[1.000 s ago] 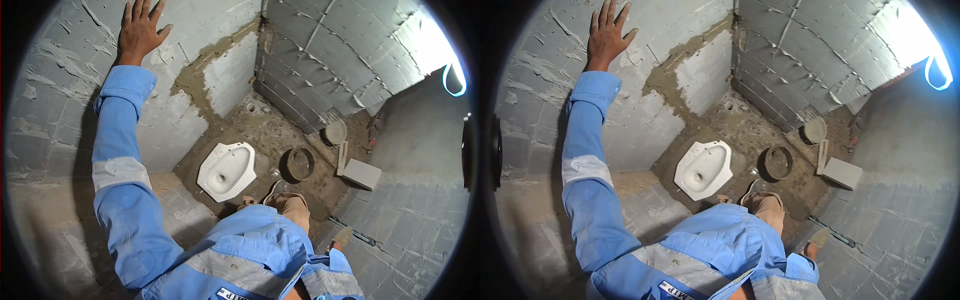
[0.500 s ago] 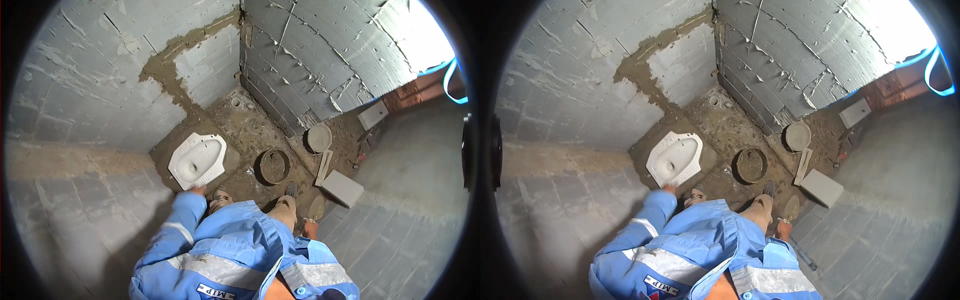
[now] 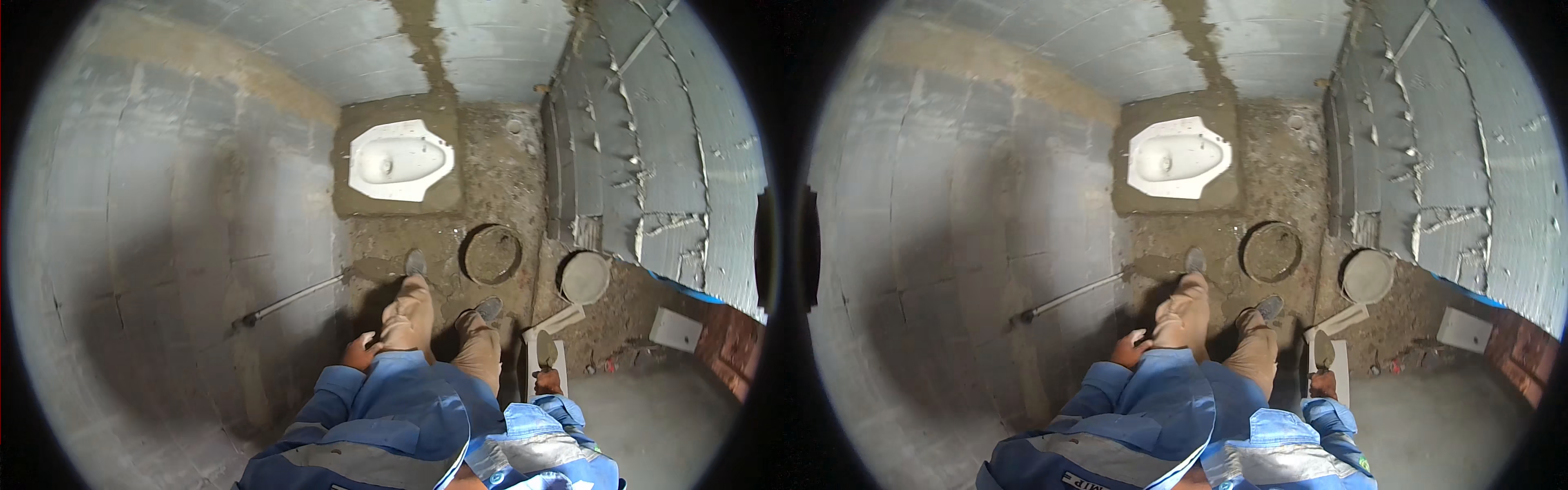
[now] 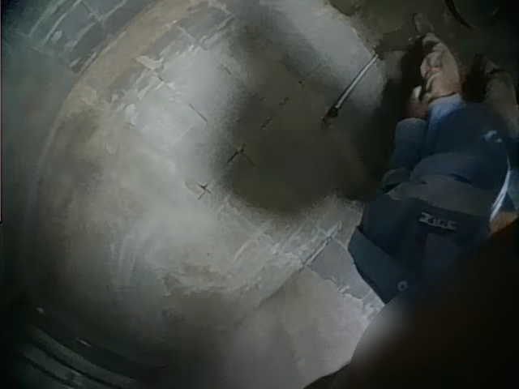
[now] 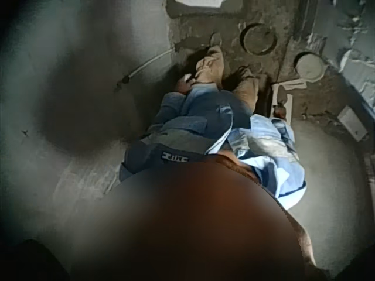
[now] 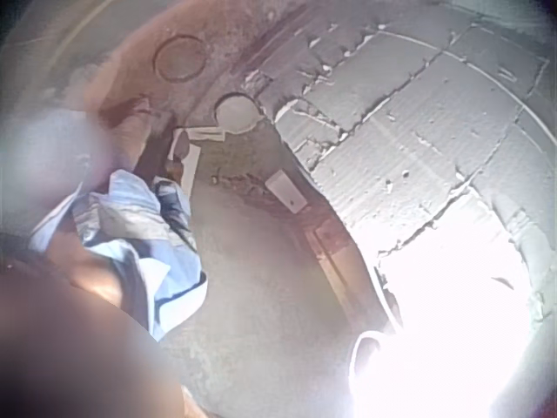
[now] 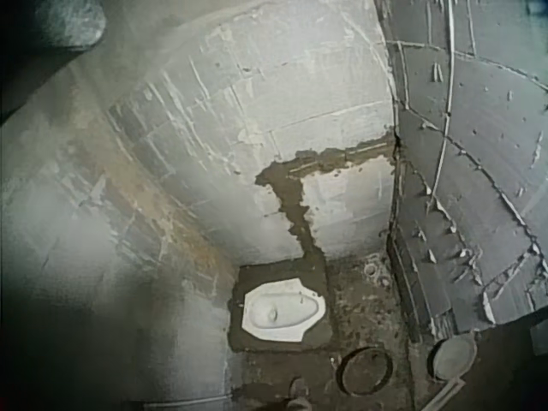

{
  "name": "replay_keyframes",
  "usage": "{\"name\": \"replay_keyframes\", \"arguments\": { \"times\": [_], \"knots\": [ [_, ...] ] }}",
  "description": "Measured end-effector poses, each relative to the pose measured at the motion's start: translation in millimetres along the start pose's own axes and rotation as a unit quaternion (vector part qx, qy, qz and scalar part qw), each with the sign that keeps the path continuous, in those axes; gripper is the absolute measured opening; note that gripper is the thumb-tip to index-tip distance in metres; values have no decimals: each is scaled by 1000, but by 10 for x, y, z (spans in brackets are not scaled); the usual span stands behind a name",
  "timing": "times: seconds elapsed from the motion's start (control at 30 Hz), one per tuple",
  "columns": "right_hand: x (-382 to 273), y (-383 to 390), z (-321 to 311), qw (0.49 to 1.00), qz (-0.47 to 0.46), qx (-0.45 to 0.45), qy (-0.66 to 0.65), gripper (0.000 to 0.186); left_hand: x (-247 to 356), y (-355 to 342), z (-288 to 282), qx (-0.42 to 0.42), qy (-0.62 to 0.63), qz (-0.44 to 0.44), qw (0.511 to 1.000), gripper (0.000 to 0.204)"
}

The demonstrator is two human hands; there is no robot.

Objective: The person applies mortar to a wall and the area around a squat toilet using a trowel.

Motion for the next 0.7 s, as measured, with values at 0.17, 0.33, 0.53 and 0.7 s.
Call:
{"name": "replay_keyframes", "arguments": {
  "times": [0.17,0.33,0.53,0.7],
  "knots": [
    [-2,-798,342,888,231,-224,-328,21,301,-30,-148,38,48,-78,995,48],
    [-900,-1361,-296,957,167,2,-238,17,-142,-10,-20,-16,83,-9,996,32],
    [-1706,-1240,-40,875,280,-123,-375,35,-982,-13,117,-71,98,-36,992,45],
    [-2027,-1324,226,962,113,-142,-205,31,-1403,-168,-87,-50,74,-176,980,47]
  ]
}}
Point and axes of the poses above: each hand's wrist, its own y-axis away from the middle knuckle, its own z-axis out of the palm, x = y × z, the point moved 8 cm from there along -y, towards the middle knuckle, and after that the axes turned 13 degrees about z, right-handed, at the moved point
